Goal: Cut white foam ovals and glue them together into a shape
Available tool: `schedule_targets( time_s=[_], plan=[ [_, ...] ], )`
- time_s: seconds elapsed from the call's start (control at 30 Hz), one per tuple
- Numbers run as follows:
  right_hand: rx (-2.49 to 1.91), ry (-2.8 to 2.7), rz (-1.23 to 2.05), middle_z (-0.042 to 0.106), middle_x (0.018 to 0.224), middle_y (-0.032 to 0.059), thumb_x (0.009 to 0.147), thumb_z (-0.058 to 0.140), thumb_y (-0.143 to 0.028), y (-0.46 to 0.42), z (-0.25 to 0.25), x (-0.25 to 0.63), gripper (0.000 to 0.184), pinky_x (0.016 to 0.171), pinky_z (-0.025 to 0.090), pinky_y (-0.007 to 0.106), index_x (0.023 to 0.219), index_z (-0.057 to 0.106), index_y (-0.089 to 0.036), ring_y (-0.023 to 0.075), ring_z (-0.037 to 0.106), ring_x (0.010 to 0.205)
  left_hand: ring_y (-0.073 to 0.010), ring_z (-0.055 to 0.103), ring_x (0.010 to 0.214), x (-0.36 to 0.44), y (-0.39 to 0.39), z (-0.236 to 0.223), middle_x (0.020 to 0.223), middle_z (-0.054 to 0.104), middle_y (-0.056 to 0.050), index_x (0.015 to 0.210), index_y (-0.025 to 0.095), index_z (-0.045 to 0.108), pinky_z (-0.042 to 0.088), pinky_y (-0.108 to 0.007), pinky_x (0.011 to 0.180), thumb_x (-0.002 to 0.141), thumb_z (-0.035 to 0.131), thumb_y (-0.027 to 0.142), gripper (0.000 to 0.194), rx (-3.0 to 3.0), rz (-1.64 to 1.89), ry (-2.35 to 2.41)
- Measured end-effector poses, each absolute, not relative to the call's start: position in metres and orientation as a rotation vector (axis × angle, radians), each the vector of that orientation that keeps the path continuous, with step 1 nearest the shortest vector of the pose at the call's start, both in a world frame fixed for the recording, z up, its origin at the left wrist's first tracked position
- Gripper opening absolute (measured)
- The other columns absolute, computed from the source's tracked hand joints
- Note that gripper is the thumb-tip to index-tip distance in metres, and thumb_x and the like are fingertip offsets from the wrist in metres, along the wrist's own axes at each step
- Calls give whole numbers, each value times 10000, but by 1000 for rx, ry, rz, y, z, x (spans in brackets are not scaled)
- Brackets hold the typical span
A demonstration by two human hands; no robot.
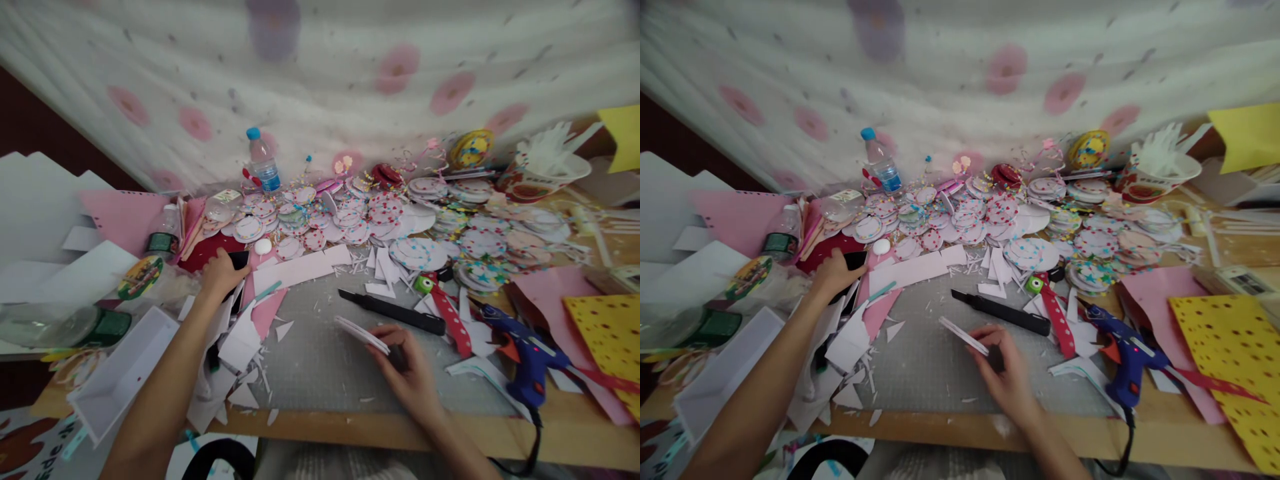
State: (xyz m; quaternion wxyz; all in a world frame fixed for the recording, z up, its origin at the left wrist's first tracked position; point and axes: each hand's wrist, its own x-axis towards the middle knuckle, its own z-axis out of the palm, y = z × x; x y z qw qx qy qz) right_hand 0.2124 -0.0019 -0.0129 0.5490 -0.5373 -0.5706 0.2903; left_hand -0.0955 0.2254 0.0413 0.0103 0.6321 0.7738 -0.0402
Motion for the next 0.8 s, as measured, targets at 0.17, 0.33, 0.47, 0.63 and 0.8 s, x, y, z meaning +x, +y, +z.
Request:
schedule_targets(
  time_s=[0.17, 0.33, 0.47, 0.63, 0.8],
  plan=[
    [-1313, -1265, 704, 670, 835, 47, 882, 600, -285, -1, -9, 215, 57, 647, 540, 305, 907, 585, -236, 196, 649, 749, -450, 528, 1159, -85, 202, 65, 1202, 564, -327, 1208, -7, 479, 408, -513, 943, 792, 551, 523, 677, 2061, -21, 2338],
    [-1294, -1240, 810, 638, 701, 1, 896, 587, -331, 1, 9, 205, 108, 507, 506, 235, 869, 553, -233, 156, 621, 596, -254, 592, 1128, -39, 114, 93, 1254, 615, -116, 1207, 179, 555, 468, -344, 946, 866, 508, 499, 470, 1964, 586, 1455],
    [-1259, -1452, 897, 654, 782, 16, 938, 515, -324, 6, 22, 205, 121, 581, 520, 251, 897, 585, -234, 164, 639, 689, -192, 669, 850, -1, 51, 85, 961, 719, -47, 1090, 217, 645, 512, -267, 732, 906, 522, 418, 299, 1764, 415, 1111],
    [-1604, -1829, 259, 614, 1117, 150, 915, 519, -333, 24, 9, 239, 274, 883, 466, 504, 1145, 570, -193, 312, 564, 1032, -218, 682, 899, 4, 27, 57, 1018, 730, -76, 1097, 205, 651, 502, -298, 776, 946, 466, 307, 260, 2045, 581, 1274],
    [-1852, -1967, 38, 605, 1012, 205, 902, 506, -348, 38, -10, 257, 273, 769, 473, 550, 1044, 604, -137, 378, 564, 950, -224, 698, 952, -2, 18, 36, 1084, 727, -75, 1169, 214, 615, 529, -306, 817, 944, 482, 276, 268, 2110, 620, 1314]
  ],
)
